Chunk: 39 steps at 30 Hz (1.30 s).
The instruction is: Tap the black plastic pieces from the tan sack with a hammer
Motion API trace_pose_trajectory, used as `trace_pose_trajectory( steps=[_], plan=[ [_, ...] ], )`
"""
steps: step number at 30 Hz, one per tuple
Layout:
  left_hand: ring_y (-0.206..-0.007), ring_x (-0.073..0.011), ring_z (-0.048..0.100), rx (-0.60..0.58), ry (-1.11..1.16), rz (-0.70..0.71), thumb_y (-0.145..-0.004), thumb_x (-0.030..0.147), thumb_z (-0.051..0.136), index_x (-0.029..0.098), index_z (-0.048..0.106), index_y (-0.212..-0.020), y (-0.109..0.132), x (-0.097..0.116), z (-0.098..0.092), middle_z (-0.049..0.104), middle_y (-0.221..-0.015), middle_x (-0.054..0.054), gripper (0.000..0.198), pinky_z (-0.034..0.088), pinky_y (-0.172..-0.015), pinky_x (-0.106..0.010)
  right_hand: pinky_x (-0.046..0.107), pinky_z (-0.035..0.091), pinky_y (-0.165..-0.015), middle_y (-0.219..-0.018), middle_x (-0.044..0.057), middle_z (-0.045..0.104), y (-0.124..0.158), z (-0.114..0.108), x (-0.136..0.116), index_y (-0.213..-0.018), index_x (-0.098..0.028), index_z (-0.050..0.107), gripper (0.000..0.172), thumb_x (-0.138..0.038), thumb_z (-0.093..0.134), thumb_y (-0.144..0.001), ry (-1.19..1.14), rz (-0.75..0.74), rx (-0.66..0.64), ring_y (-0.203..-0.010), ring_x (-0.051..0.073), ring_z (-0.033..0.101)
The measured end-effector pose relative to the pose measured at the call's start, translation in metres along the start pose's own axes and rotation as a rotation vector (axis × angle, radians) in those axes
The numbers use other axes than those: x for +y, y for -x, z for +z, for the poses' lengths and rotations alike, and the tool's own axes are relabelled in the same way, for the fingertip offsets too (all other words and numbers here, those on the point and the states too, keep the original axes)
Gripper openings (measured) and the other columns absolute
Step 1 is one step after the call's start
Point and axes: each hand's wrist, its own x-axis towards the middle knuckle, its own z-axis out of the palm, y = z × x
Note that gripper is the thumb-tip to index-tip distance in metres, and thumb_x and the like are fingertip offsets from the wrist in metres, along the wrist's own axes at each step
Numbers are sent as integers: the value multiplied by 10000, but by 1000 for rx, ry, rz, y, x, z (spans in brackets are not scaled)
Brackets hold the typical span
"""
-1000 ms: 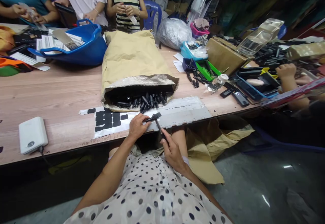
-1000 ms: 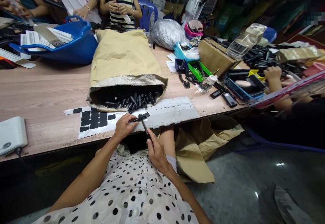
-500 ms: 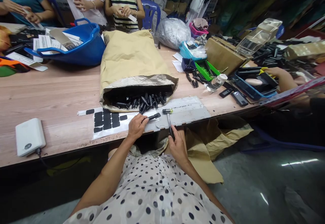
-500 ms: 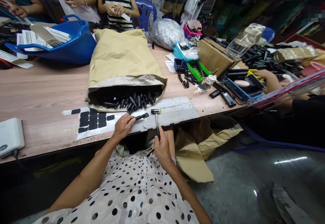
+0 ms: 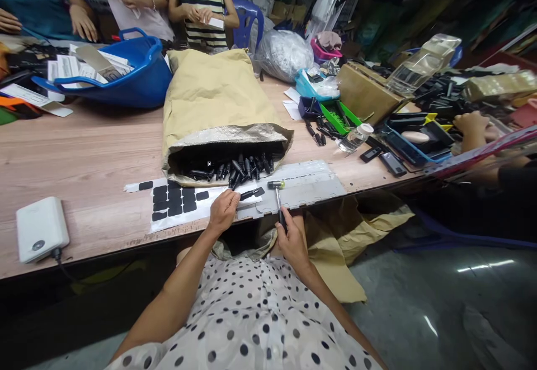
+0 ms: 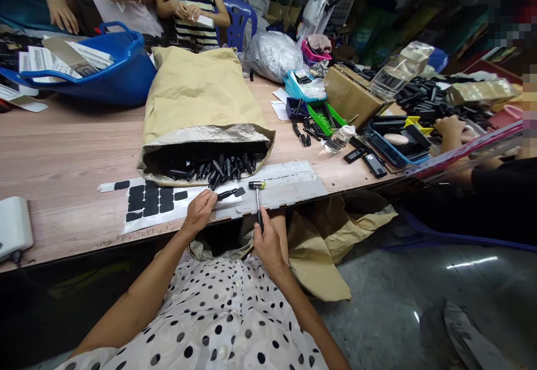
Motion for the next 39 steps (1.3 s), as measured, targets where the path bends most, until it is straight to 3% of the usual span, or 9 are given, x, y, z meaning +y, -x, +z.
trace_pose_trajectory(
  steps=[4,8,13,19,25,28,30,36,39],
  plan=[
    [-715,-162,546,-2,6,9,-979,380,354,222,432,-629,1,1,1,544,-721,-5,392,414,-673,-296,405,587,-954,-1174,117,723,0,-1,0,-1463,-161,535,557,-271,472,-920,35,17,20,-1072,267,701],
    [-704,-164,534,-19,18,38,-970,389,353,219,423,-600,3,2,-1,540,-705,-13,413,412,-687,-306,430,495,-1094,-1396,138,631,-1,-2,0,-1440,-146,556,556,-288,482,-907,70,38,32,-1299,291,591],
    [-704,-172,547,-138,12,168,-933,373,440,214,577,-616,8,3,-6,614,-691,-22,380,413,-760,-343,412,527,-1053,-1381,138,644,-2,-2,1,-1471,-148,524,575,-301,474,-919,67,64,13,-1268,290,617],
    [-743,-202,549,-339,-75,362,-764,374,659,256,716,-693,7,3,-6,666,-702,-16,149,389,-817,-395,387,498,-1093,-1410,128,626,-4,-1,4,-1466,-149,531,570,-290,474,-916,76,39,23,-1322,270,581],
    [-766,-207,557,-379,-115,363,-688,363,734,269,715,-668,7,4,-5,641,-718,-13,98,404,-851,-405,407,520,-1069,-1425,136,616,-5,-1,6,-1480,-143,514,575,-295,472,-928,89,32,6,-1327,286,579],
    [-729,-190,556,-303,-84,329,-734,356,715,247,668,-634,8,4,-2,614,-668,-2,155,426,-828,-383,400,502,-1094,-1430,119,616,-5,1,9,-1485,-153,510,568,-271,468,-930,72,2,12,-1331,263,580],
    [-666,-162,539,-192,-19,263,-796,348,665,231,632,-645,8,3,1,598,-663,6,193,446,-762,-344,396,502,-1097,-1428,105,619,-5,2,11,-1490,-171,505,564,-265,461,-936,67,-14,13,-1321,249,590],
    [-713,-167,566,392,-21,-86,-824,396,653,222,622,-839,-17,1,0,607,-815,-15,178,461,-669,-291,410,497,-1105,-1433,108,615,-6,6,14,-1469,-159,530,552,-264,465,-932,62,-13,31,-1316,262,594],
    [-760,-195,595,433,-111,-216,-768,421,723,233,647,-865,-36,-3,-2,611,-876,-28,225,444,-638,-292,434,496,-1106,-1435,110,614,-6,8,14,-1472,-159,523,560,-260,464,-924,57,-9,37,-1316,275,592]
  ],
)
